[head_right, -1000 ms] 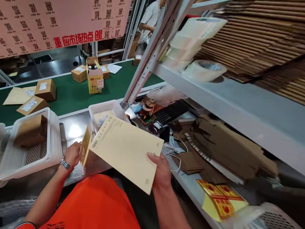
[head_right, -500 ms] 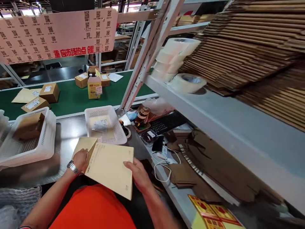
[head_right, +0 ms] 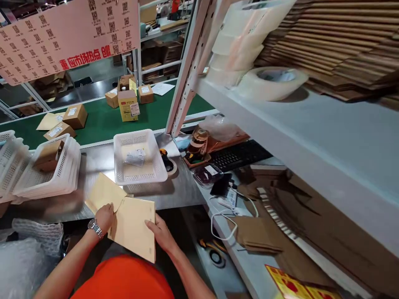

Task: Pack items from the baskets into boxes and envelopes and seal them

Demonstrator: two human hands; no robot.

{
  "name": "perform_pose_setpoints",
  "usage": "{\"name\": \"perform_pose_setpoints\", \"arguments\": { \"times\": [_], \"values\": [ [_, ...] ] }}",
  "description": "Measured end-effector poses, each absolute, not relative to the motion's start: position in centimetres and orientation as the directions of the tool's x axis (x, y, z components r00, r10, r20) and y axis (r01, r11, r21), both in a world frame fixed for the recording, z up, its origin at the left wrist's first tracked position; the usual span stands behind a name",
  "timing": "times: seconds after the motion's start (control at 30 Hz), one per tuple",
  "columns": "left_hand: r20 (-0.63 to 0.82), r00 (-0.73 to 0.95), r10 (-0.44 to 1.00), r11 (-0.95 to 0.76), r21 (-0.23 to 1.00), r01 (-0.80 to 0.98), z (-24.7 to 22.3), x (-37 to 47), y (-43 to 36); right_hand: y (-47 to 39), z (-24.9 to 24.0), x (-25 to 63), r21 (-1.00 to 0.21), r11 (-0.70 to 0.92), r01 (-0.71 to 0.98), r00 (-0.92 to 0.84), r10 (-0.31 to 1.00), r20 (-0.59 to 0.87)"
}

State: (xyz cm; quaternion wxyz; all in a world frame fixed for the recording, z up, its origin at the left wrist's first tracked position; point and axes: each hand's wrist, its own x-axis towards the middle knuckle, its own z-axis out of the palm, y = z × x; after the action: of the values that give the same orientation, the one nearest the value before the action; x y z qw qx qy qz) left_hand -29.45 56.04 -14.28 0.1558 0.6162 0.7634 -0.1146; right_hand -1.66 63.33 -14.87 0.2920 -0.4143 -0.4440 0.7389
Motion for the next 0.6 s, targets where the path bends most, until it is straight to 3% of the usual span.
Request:
{"name": "perform_pose_setpoints", "arguments": {
  "times": [0.23, 0.6],
  "values": [
    [-0.478, -0.146, 0.866, 0.195, 0.054, 0.979, -14.1, -31.3, 56.9, 60.7, -17.3, -3.5, -0.888, -0.439, -0.138, -0.220, 0.888, -0.405],
    [-0.531, -0.049, 0.846, 0.178, 0.195, 0.964, -15.9, -34.9, 57.1, 58.1, -18.4, -8.8, -0.860, -0.444, -0.252, -0.010, 0.890, -0.457]
  ]
}}
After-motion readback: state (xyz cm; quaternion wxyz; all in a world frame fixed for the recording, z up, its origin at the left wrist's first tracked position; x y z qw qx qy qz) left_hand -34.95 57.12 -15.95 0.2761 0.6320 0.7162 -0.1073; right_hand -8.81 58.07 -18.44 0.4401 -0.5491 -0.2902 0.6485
